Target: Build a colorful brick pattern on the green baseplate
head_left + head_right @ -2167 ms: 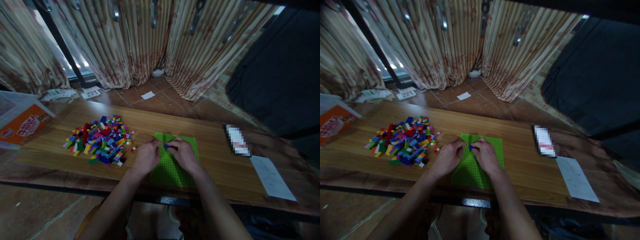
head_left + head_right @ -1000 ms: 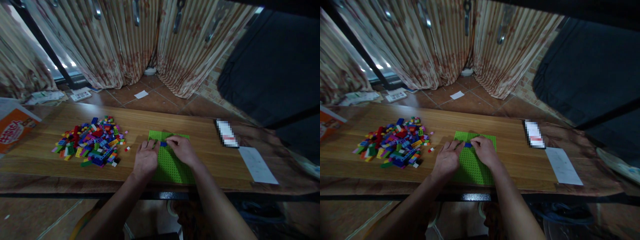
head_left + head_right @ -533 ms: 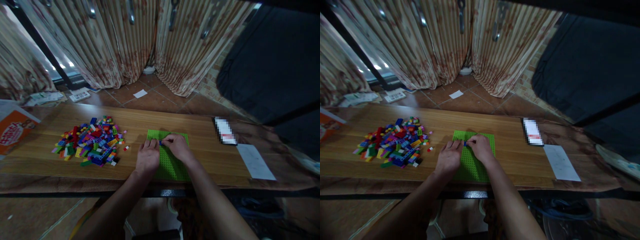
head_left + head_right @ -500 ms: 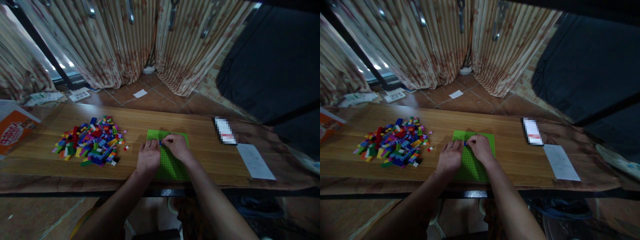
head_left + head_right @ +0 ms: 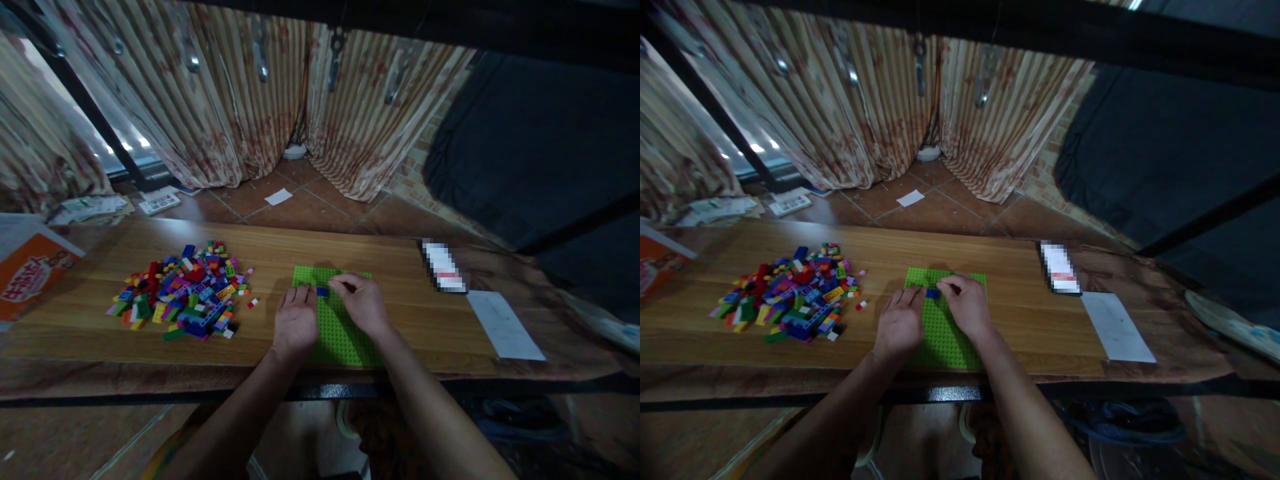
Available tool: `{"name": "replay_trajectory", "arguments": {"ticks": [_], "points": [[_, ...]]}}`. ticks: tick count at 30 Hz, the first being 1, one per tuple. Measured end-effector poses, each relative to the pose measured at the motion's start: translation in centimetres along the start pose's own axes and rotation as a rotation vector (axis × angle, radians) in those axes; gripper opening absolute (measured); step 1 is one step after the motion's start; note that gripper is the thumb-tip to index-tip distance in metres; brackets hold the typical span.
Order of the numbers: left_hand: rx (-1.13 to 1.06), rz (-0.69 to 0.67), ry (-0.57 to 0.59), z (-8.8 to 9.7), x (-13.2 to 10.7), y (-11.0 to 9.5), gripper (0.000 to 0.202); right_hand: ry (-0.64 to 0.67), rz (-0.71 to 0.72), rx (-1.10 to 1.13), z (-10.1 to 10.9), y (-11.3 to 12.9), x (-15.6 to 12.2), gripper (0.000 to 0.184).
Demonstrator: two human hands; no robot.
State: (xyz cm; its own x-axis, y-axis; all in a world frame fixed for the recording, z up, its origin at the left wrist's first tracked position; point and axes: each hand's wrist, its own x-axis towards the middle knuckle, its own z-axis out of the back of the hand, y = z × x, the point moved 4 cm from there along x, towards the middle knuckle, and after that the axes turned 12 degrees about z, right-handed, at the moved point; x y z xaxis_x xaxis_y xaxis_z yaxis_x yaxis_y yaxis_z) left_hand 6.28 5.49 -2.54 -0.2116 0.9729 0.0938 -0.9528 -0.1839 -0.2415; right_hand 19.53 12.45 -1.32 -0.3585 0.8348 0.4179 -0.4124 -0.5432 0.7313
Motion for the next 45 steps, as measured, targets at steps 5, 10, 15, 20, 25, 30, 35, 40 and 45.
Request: {"name": "replay_trajectory", "arguments": {"ticks": [5, 10, 15, 20, 25, 30, 35, 40, 45], "points": [[-0.202, 0.034, -0.105, 0.8, 0.8, 1.3, 0.041, -0.125, -0.159, -0.177, 3.5, -1.7, -0.2, 0.024], [-0.315, -0.084, -0.077, 0.8, 1.6, 1.0, 0.034, 0.215, -0.241, -0.401, 2.8, -3.1, -0.6, 0.031], [-0.206, -0.123, 0.007, -0.2, 2.3, 0.4, 0.022, 0.239, -0.198, -0.444, 2.3, -2.6, -0.3, 0.012], [-0.076, -0.089, -0.003, 0.1, 2.2, 0.3, 0.021, 0.199, -0.171, -0.386, 2.4, -2.3, -0.2, 0.013], [-0.043, 0.014, -0.023, 0.6, 2.0, 1.1, 0.023, 0.188, -0.122, -0.346, 2.0, -2.1, -0.3, 0.015], [-0.038, 0.029, 0.014, 0.3, 2.1, 1.5, 0.024, 0.223, -0.088, -0.351, 1.4, -2.3, -0.5, 0.018], [-0.1, -0.002, 0.025, 0.2, 2.1, 1.8, 0.024, 0.27, -0.057, -0.409, 0.8, -2.6, -0.6, 0.023], [-0.252, -0.006, 0.012, 0.5, 1.9, 2.0, 0.025, 0.328, -0.064, -0.51, 0.4, -2.8, -0.6, 0.027], [-0.377, 0.114, -0.11, 3.0, 2.7, 5.7, 0.029, 0.332, -0.097, -0.54, 0.4, -3.0, -0.3, 0.027]]}}
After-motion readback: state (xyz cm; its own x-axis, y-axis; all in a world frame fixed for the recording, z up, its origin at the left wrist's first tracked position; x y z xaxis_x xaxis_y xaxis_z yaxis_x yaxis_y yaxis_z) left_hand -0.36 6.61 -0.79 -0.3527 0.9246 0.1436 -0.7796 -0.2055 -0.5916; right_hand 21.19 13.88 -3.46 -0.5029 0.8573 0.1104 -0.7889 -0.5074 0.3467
